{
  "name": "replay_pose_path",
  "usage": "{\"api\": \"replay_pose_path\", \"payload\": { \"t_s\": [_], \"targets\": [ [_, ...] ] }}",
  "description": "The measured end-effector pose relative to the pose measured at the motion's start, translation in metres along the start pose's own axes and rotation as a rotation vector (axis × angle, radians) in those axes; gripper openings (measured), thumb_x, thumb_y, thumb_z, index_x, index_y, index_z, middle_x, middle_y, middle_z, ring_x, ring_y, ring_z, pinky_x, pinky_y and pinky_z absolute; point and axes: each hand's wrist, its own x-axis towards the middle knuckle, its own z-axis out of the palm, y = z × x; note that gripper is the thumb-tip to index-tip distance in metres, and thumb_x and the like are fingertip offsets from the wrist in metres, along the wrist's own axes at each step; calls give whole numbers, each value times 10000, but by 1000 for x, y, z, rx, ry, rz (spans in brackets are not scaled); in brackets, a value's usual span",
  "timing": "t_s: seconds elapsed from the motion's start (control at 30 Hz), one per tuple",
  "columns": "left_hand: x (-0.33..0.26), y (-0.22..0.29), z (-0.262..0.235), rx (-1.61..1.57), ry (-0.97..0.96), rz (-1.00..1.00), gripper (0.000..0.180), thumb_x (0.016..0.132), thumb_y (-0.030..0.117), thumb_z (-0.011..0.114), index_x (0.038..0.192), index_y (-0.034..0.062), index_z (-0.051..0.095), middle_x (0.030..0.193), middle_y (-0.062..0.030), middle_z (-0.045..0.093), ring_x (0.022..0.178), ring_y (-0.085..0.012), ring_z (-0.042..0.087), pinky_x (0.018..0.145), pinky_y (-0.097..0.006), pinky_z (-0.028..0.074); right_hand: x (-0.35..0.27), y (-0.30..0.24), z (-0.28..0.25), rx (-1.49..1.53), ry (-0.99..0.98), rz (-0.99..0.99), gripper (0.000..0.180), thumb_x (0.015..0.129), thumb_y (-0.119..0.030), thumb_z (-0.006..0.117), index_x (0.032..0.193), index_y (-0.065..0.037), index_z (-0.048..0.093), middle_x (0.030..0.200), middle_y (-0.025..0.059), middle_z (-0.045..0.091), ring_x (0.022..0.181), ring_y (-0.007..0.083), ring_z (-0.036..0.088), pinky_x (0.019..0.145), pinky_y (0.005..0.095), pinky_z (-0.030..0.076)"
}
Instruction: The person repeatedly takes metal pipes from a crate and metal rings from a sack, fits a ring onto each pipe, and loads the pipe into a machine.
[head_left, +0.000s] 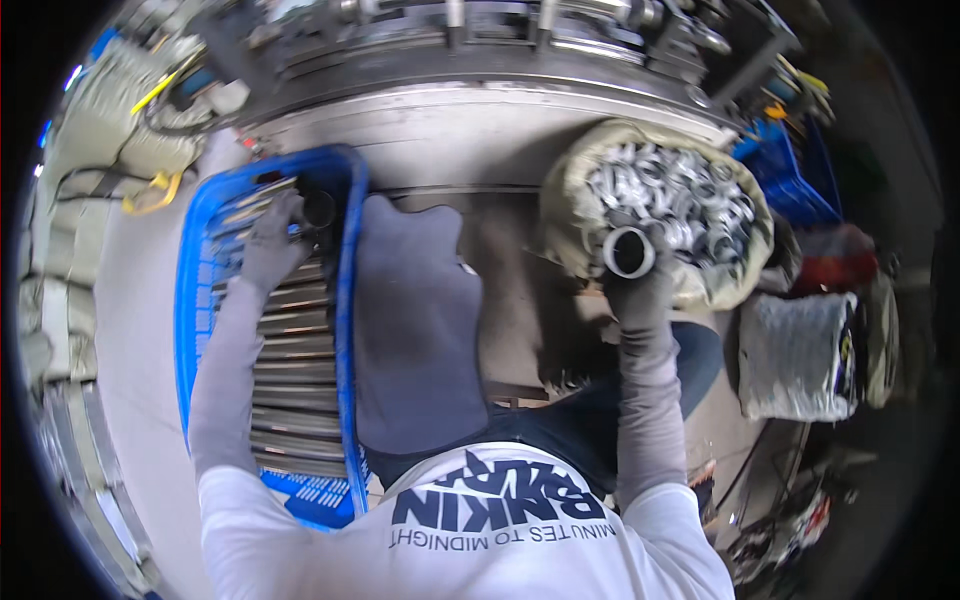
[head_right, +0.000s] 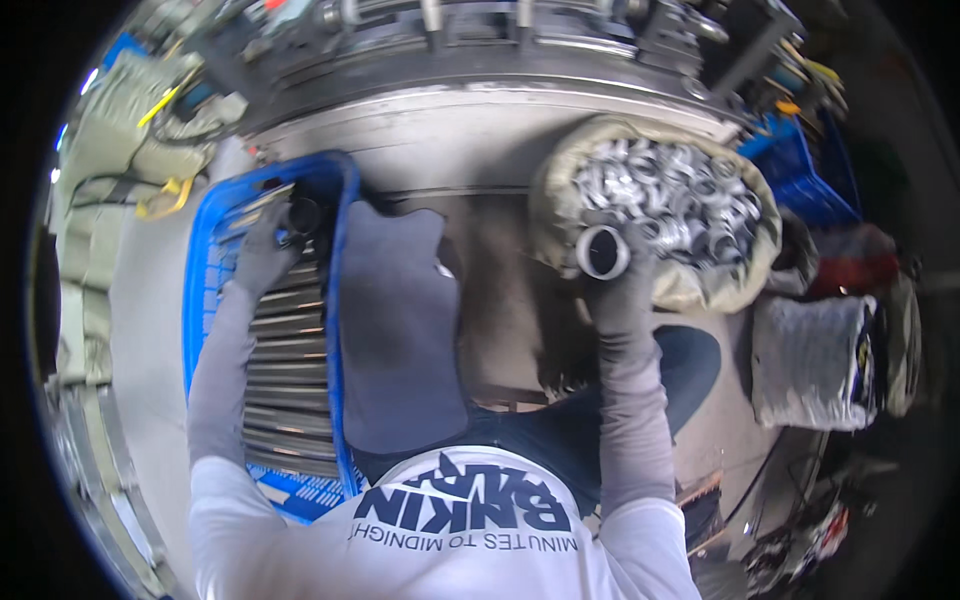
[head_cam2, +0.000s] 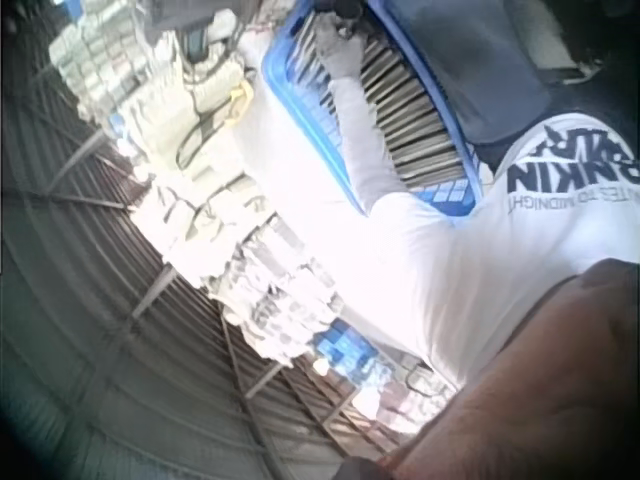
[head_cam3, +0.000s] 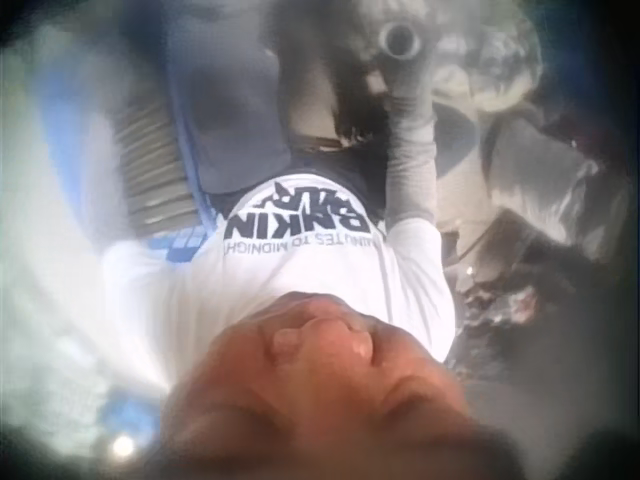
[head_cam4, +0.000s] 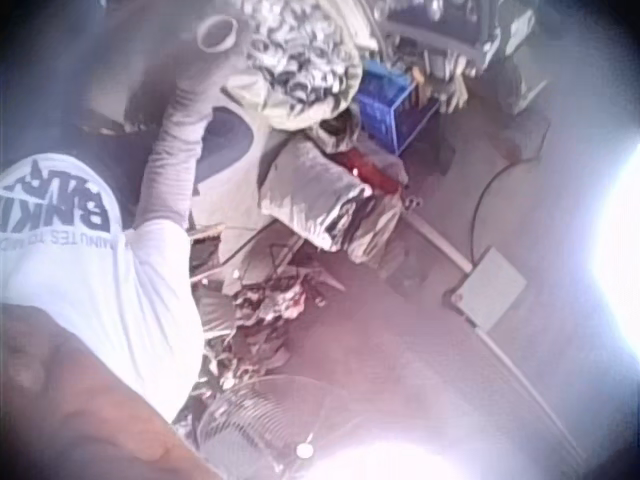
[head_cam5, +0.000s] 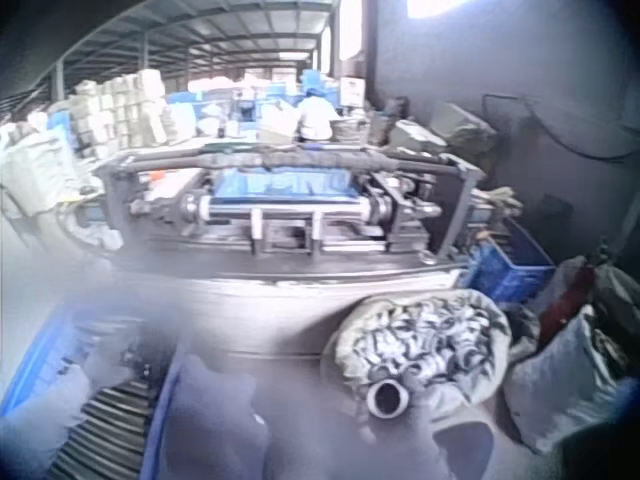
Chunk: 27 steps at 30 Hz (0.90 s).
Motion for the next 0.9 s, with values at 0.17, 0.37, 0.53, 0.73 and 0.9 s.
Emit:
{"api": "replay_pose_path", "payload": {
  "t_s": [0.17, 0.37, 0.53, 0.73, 0.9],
  "targets": [
    [52, 175, -65, -151, -36, 230, 616, 738, 161, 795, 1324, 79, 621, 1102, -137, 654, 1024, -361, 629, 897, -482, 494, -1, 2, 8, -319, -67, -228, 571, 1128, -480, 448, 1321, 24, 637, 933, 139, 750, 693, 200, 707, 631, 316, 585],
    [51, 264, -1, -142, -185, 383, 672, 754, 314, 783, 1333, 33, 593, 1052, -155, 648, 1019, -342, 631, 889, -475, 503, -11, 20, 9, -240, -27, -80, 490, 1118, -430, 486, 1209, 9, 683, 926, 95, 725, 724, 172, 662, 624, 298, 536],
    [62, 282, 5, -172, -317, 315, 599, 764, 288, 819, 1260, 16, 619, 1046, -192, 672, 963, -376, 662, 859, -467, 541, -25, 21, 27, -1105, -69, -634, 565, 1139, -396, 339, 1108, 25, 715, 1037, 140, 730, 963, 249, 704, 913, 372, 534],
    [64, 288, 17, -177, -382, 318, 610, 804, 326, 822, 1282, 24, 594, 1032, -172, 674, 938, -362, 690, 837, -462, 549, -26, 21, 26, -912, -158, -652, 497, 1126, -311, 353, 1120, 32, 713, 1063, 158, 730, 966, 274, 715, 906, 360, 540],
    [66, 289, 23, -171, -420, 326, 576, 824, 332, 802, 1262, 32, 578, 1019, -176, 665, 935, -366, 687, 826, -469, 544, -29, 29, 31, -827, -88, -592, 438, 1106, -255, 397, 1090, 55, 706, 1060, 163, 729, 951, 279, 711, 895, 362, 542]
  ]
}}
